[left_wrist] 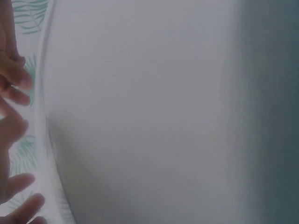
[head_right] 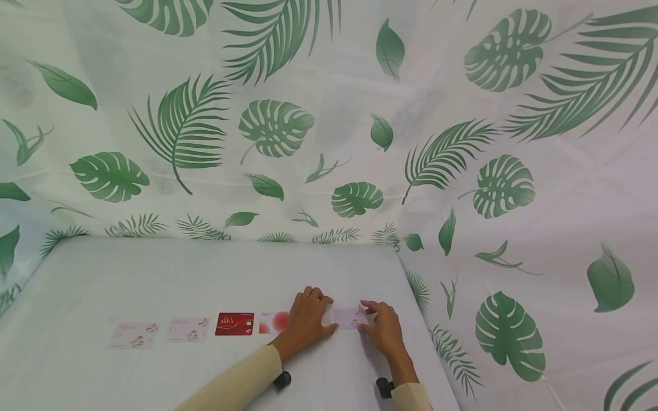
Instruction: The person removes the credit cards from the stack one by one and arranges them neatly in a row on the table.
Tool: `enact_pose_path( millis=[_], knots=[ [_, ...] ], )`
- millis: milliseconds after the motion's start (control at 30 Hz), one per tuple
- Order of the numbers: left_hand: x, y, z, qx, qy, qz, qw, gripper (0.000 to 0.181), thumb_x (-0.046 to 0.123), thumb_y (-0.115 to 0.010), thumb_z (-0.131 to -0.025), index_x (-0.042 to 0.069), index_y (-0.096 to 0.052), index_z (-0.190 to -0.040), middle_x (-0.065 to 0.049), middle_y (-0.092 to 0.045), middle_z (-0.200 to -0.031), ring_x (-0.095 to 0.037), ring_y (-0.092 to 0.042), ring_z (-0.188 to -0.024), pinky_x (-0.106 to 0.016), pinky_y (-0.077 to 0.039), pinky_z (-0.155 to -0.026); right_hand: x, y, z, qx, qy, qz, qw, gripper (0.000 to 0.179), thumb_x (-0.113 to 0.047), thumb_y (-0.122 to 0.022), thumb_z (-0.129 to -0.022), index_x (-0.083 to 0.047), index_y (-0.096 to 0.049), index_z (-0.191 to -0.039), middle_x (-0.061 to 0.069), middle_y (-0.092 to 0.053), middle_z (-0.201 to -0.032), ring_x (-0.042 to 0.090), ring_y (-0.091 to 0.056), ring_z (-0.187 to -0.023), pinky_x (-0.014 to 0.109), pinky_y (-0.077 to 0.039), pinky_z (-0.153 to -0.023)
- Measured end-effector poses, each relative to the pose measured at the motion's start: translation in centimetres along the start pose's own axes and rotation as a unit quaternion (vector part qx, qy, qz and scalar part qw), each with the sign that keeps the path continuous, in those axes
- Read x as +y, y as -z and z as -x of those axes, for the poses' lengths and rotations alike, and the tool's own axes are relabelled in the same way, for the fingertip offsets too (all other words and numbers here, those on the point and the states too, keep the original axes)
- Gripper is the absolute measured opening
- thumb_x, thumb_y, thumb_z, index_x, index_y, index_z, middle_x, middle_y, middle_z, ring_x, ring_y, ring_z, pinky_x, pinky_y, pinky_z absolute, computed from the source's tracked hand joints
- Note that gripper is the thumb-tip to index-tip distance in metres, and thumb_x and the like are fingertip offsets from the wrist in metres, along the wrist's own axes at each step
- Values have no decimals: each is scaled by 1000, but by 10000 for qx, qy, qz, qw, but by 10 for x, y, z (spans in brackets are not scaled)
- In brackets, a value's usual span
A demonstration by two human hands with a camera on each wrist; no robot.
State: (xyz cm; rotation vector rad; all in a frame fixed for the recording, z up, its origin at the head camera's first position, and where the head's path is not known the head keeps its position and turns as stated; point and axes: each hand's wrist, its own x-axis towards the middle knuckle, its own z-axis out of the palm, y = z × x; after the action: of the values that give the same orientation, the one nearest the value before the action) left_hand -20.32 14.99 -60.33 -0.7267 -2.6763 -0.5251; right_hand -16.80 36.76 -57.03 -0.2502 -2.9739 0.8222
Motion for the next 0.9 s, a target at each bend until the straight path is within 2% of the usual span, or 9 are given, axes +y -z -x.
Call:
enact_pose_path(
  millis=[133, 300, 433, 533, 700, 800, 900],
  knots=[
    [-8, 8, 2, 17, 82, 193, 9998, 66, 62, -81, -85, 22, -70, -136, -3, -68, -131, -22, -57, -124, -37, -49, -94, -12, 1, 0, 361, 425, 134, 9984, 56, -14, -86, -87, -11, -68, -140, 14, -72, -119, 29, -63, -104, 43, -50, -85],
    [-19, 19, 6, 137, -50, 272, 9995, 81, 64, -78, -86, 20, -59, -151, -13, -54, -159, -32, -48, -148, -48, -49, -109, -31, 3, 1, 632, 693, 249, 9953, 64, -21, -86, -89, -12, -62, -147, 22, -66, -135, 40, -56, -122, 59, -50, -100],
    [-26, 26, 8, 208, -144, 214, 9995, 90, 67, -76, -86, 19, -52, -157, -16, -40, -169, -41, -36, -157, -57, -43, -117, -43, 1, 0, 786, 862, 476, 9920, 71, -25, -89, -86, -12, -60, -150, 24, -60, -147, 44, -51, -131, 65, -44, -105],
    [-30, 28, 11, 167, -187, 271, 9993, 95, 69, -76, -85, 18, -47, -161, -18, -29, -174, -46, -26, -161, -65, -34, -122, -50, -3, 0, 967, 1050, 684, 9874, 75, -29, -91, -83, -12, -60, -150, 26, -56, -153, 48, -49, -134, 69, -41, -104],
    [-39, 30, 19, 52, -258, 320, 9991, 103, 70, -75, -84, 19, -39, -165, -17, -14, -179, -52, -15, -162, -82, -22, -117, -59, -11, 3, 1052, 1295, 1016, 9807, 83, -39, -91, -82, -15, -57, -153, 29, -46, -161, 55, -40, -146, 78, -32, -111],
    [-44, 33, 25, 45, -272, 181, 9995, 104, 72, -74, -84, 19, -38, -166, -16, -12, -179, -53, -15, -161, -88, -20, -111, -66, -15, 6, 983, 1354, 1171, 9789, 86, -44, -89, -83, -17, -53, -156, 30, -39, -166, 60, -33, -150, 85, -24, -113],
    [-50, 39, 32, -18, -227, 56, 9997, 103, 72, -73, -85, 20, -36, -167, -16, -11, -180, -53, -14, -162, -90, -18, -110, -74, -20, 10, 902, 1398, 1289, 9776, 87, -50, -86, -85, -20, -50, -159, 30, -34, -169, 64, -29, -151, 91, -19, -109]
  ],
)
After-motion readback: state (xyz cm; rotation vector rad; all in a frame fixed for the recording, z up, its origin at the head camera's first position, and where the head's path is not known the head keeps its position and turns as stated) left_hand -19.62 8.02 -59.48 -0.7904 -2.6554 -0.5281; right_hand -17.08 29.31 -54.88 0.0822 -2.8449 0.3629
